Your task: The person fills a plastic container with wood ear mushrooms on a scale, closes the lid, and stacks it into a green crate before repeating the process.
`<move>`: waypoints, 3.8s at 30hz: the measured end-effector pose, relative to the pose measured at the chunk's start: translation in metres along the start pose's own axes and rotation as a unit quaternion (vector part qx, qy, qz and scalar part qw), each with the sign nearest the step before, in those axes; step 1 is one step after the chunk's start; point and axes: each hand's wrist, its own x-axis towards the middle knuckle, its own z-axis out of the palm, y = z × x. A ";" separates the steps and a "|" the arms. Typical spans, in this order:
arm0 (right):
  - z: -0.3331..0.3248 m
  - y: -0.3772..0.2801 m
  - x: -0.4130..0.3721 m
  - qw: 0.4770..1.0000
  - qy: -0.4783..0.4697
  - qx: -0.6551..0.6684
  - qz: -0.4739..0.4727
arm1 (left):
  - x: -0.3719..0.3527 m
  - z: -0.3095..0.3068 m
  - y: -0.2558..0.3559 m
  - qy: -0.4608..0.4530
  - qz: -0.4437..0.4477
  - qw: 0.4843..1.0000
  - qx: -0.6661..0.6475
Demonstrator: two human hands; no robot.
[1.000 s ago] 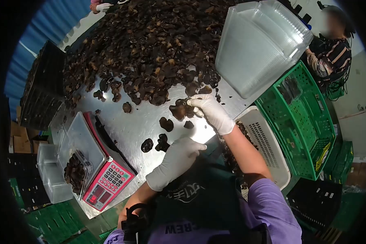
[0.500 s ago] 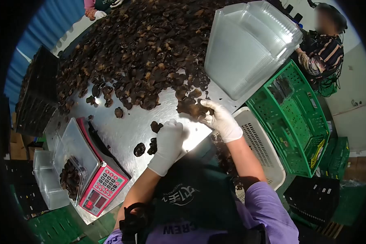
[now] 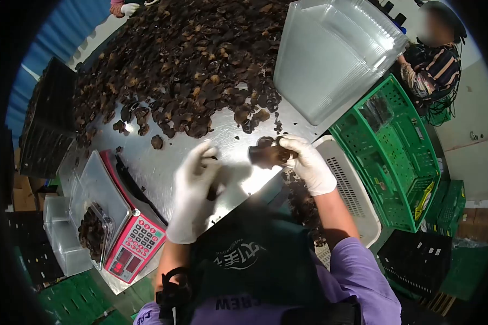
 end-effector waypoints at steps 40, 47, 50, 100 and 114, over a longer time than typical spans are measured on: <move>0.148 0.035 0.020 0.956 -0.117 -0.232 0.135 | 0.000 -0.048 -0.026 0.071 0.078 0.951 -0.290; 0.033 -0.019 -0.050 0.820 -0.085 -0.552 0.129 | 0.015 -0.065 -0.052 0.080 0.005 0.897 -0.435; -0.009 -0.026 -0.082 0.488 0.137 -0.857 0.088 | 0.020 -0.067 -0.061 0.023 -0.004 0.886 -0.464; 0.163 0.100 0.051 0.828 -0.084 -0.540 -0.125 | -0.016 -0.058 -0.045 0.124 0.072 0.954 0.264; 0.420 0.179 0.065 0.553 -0.368 -0.720 -0.201 | -0.154 -0.282 0.016 0.378 0.031 0.852 0.361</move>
